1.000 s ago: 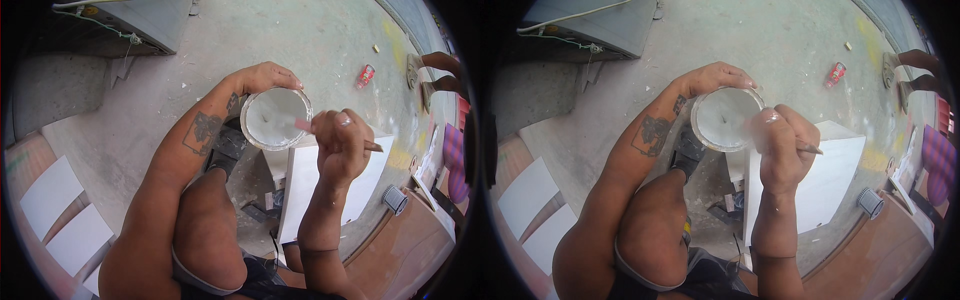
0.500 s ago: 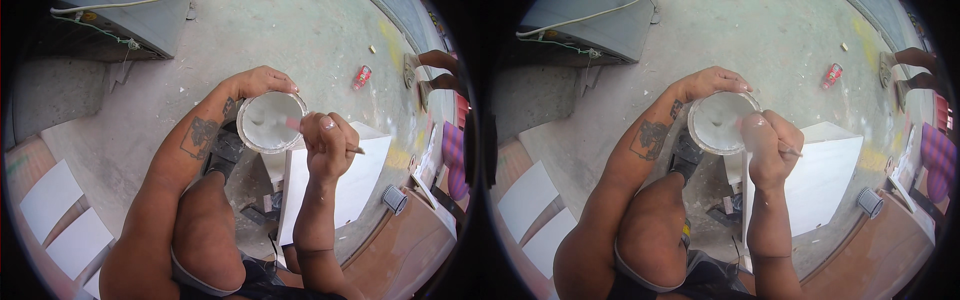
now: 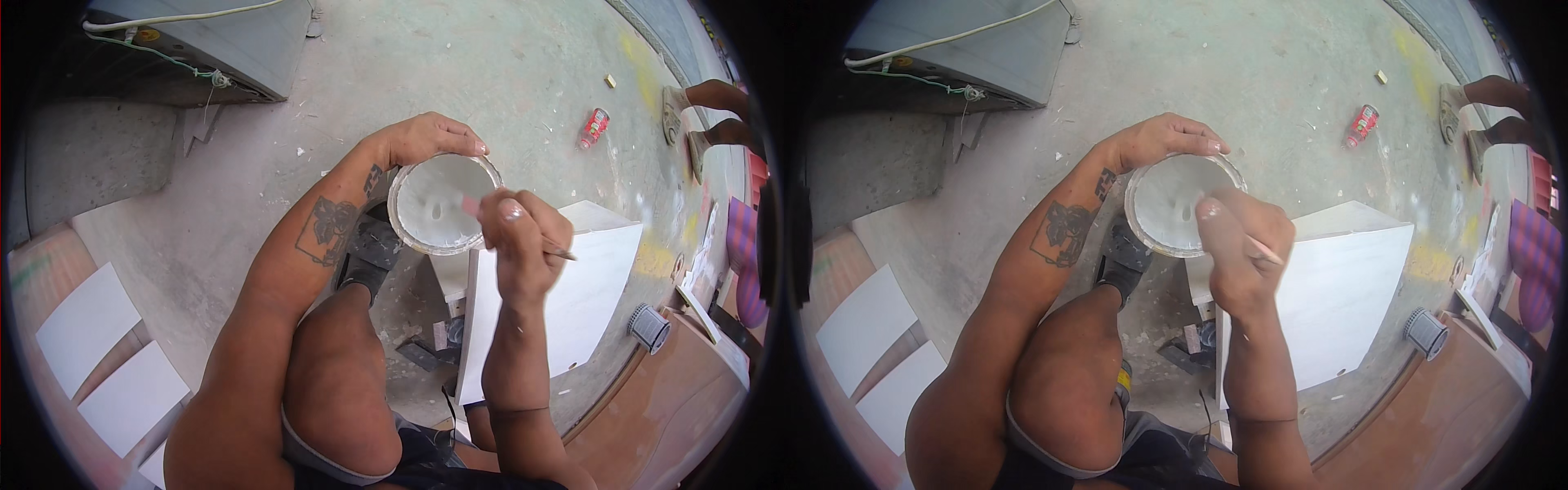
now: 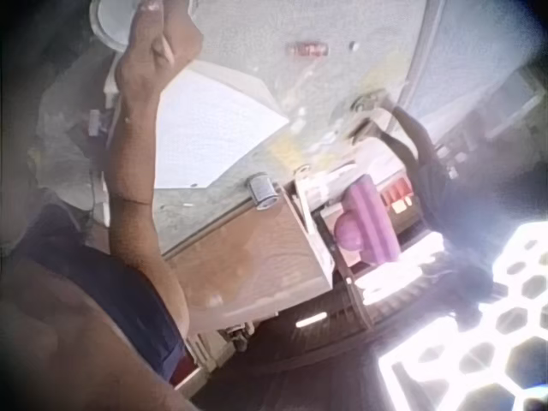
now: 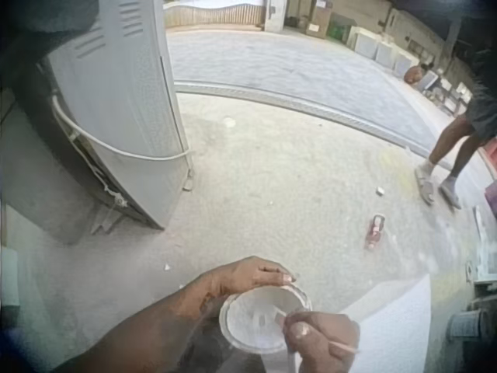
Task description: The recorder is sanding a white furniture part with sandpaper and then stirring paint in a bucket.
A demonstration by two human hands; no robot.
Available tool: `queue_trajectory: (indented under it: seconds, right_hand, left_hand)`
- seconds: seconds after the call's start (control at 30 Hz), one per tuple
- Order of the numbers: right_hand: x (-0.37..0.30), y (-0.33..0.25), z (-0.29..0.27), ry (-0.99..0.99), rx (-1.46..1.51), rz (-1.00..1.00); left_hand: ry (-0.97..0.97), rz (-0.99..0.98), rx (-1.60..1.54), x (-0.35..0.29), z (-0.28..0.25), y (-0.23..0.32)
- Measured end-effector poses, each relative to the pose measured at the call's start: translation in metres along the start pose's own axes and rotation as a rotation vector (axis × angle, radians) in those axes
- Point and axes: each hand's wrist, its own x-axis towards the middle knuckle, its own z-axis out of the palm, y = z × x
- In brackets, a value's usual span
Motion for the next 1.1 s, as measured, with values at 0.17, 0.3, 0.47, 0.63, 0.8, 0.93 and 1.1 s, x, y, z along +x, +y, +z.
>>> queue_trajectory:
  seconds: [0.17, 0.3, 0.47, 0.63, 0.8, 0.93, 1.1]
  right_hand:
    - [-0.01, 0.053, 0.019, 0.006, -0.124, 0.064]
    - [-0.013, 0.023, -0.002, -0.166, -0.243, 0.17]
    - [0.004, -0.022, -0.001, -0.059, -0.143, 0.036]
    - [-0.009, 0.038, 0.02, -0.034, -0.257, -0.057]
    - [-0.018, 0.003, 0.009, -0.092, -0.309, 0.134]
    - [-0.003, -0.015, -0.004, 0.109, 0.055, -0.106]
    - [-0.006, 0.043, 0.019, 0.076, -0.2, 0.083]
  left_hand:
    - [-0.001, 0.072, 0.036, 0.006, -0.001, 0.0]
    - [-0.004, 0.048, -0.009, 0.003, -0.001, 0.001]
    - [-0.02, 0.028, -0.016, 0.003, -0.002, 0.0]
    - [-0.004, 0.072, 0.022, 0.008, -0.001, 0.001]
    - [0.0, 0.042, 0.015, 0.0, -0.001, 0.0]
    - [-0.016, 0.031, -0.027, 0.001, 0.001, 0.004]
    - [0.01, 0.055, 0.021, 0.005, 0.001, 0.0]
